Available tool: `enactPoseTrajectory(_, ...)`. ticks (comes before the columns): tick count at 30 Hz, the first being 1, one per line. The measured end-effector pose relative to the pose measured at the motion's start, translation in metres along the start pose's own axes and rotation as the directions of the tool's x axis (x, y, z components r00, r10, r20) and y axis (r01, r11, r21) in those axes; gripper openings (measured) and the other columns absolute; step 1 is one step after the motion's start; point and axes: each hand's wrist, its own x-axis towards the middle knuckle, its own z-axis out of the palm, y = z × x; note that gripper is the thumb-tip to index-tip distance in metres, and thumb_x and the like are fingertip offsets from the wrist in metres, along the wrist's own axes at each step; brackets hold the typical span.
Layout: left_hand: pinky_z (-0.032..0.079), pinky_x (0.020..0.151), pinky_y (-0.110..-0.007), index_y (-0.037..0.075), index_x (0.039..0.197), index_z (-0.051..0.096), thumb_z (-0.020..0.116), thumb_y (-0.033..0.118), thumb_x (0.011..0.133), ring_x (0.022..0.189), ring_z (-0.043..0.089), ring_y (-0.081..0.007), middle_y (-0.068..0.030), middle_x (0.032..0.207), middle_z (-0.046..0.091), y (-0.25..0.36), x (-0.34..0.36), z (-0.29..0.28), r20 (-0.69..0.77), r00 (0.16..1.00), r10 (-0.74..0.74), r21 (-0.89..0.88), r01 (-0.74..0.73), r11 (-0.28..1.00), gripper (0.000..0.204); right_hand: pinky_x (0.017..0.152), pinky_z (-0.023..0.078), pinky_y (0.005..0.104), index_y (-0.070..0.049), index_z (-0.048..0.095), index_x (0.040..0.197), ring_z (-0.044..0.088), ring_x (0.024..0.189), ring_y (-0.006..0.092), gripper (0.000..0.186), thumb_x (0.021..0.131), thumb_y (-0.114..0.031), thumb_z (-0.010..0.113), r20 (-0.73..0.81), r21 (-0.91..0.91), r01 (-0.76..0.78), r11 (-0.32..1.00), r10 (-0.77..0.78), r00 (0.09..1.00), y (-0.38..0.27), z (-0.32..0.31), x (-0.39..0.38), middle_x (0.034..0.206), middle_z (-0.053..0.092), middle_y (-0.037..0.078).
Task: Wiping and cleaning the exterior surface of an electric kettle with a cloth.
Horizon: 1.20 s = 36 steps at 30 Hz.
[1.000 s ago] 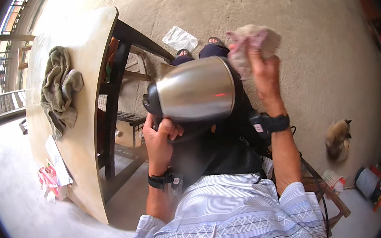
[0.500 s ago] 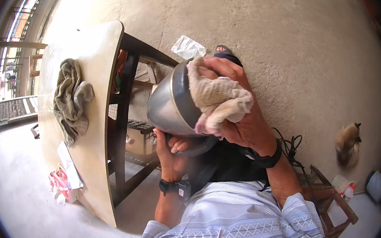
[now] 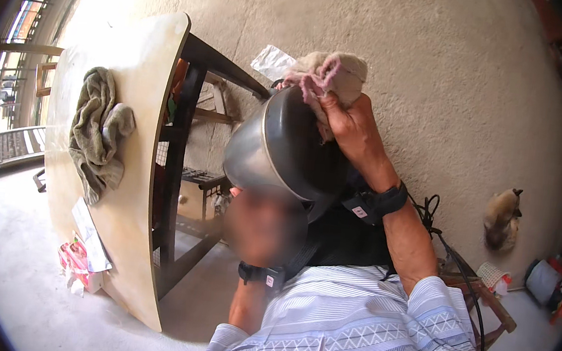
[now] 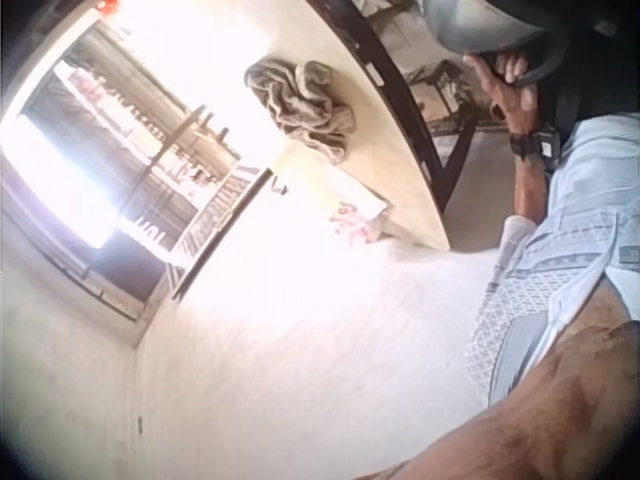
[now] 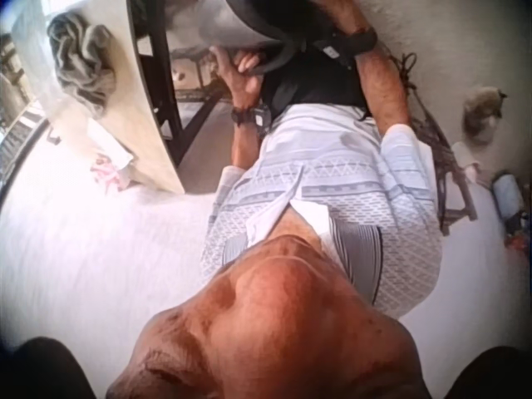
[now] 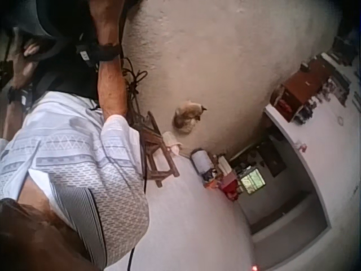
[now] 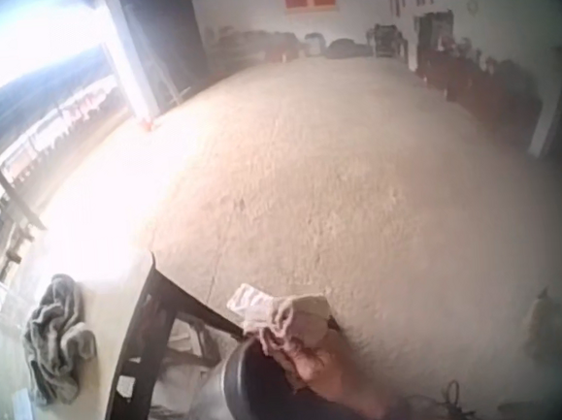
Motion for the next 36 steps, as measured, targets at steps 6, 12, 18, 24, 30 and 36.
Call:
enactPoseTrajectory(6,0.047,0.059,-0.024,-0.001,0.103,0.063,0.079,0.049,0.099,0.059,0.044,-0.0092,0.0021,0.072,0.046,-0.007,0.010,0.005,0.035,0.997,-0.074,-0.376,0.082,0.923,0.054,0.070,0.052,0.0289,0.001,0.074,0.123,0.065,0.084,0.0091,0.030,0.111,-0.021,0.058,-0.097,0.022,-0.117,0.993,0.118,0.988,0.003,0.002,-0.041,0.101,0.076,0.002)
enactPoseTrajectory(12,0.047,0.060,-0.023,0.001,0.107,0.063,0.077,0.049,0.101,0.060,0.044,-0.0087,0.0016,0.073,0.046,-0.009,0.003,0.013,0.051,0.996,-0.073,-0.328,0.086,0.941,0.051,0.099,0.055,0.0337,-0.001,0.071,0.126,0.072,0.113,0.0200,0.024,0.110,-0.014,0.058,0.107,0.033,-0.032,0.999,0.028,0.994,-0.005,-0.005,-0.054,0.119,0.077,0.010)
enactPoseTrajectory(18,0.046,0.058,-0.024,0.007,0.099,0.066,0.075,0.050,0.102,0.056,0.041,-0.0072,0.0064,0.067,0.037,-0.007,-0.002,0.022,0.076,0.994,-0.083,-0.182,0.096,0.979,0.045,0.113,0.049,0.0477,-0.009,0.076,0.117,0.063,0.134,0.0392,0.022,0.100,-0.012,0.062,0.217,-0.170,0.272,0.947,-0.233,0.948,-0.027,-0.010,-0.023,0.126,0.075,0.013)
enactPoseTrajectory(24,0.043,0.057,-0.024,0.013,0.092,0.065,0.074,0.053,0.101,0.053,0.038,-0.0065,0.0082,0.064,0.031,-0.012,0.001,0.024,0.055,0.998,-0.034,-0.156,0.042,0.987,0.043,0.093,0.057,0.0394,-0.002,0.075,0.120,0.075,0.105,0.0297,0.028,0.108,-0.019,0.056,-0.028,-0.247,0.044,0.968,-0.053,0.998,0.002,-0.026,0.008,0.110,0.079,0.012)
enactPoseTrajectory(30,0.039,0.061,-0.026,0.013,0.099,0.064,0.064,0.054,0.108,0.057,0.034,-0.0056,0.0081,0.069,0.037,-0.010,0.014,0.044,0.068,0.984,0.165,0.313,-0.179,0.933,0.042,0.082,0.057,0.0328,-0.001,0.076,0.120,0.073,0.099,0.0145,0.035,0.113,-0.028,0.056,-0.336,-0.200,-0.018,0.980,-0.051,0.940,0.003,-0.065,-0.035,0.110,0.080,0.009)
enactPoseTrajectory(36,0.041,0.065,-0.028,0.014,0.111,0.059,0.058,0.045,0.113,0.062,0.038,-0.0057,0.0064,0.074,0.041,-0.004,0.037,0.031,0.200,0.957,0.209,0.568,-0.287,0.771,0.031,0.096,0.059,0.0403,-0.003,0.072,0.129,0.072,0.113,0.0281,0.032,0.104,-0.023,0.071,0.110,-0.562,0.437,0.702,-0.460,0.881,-0.016,-0.041,-0.036,0.128,0.072,0.019)
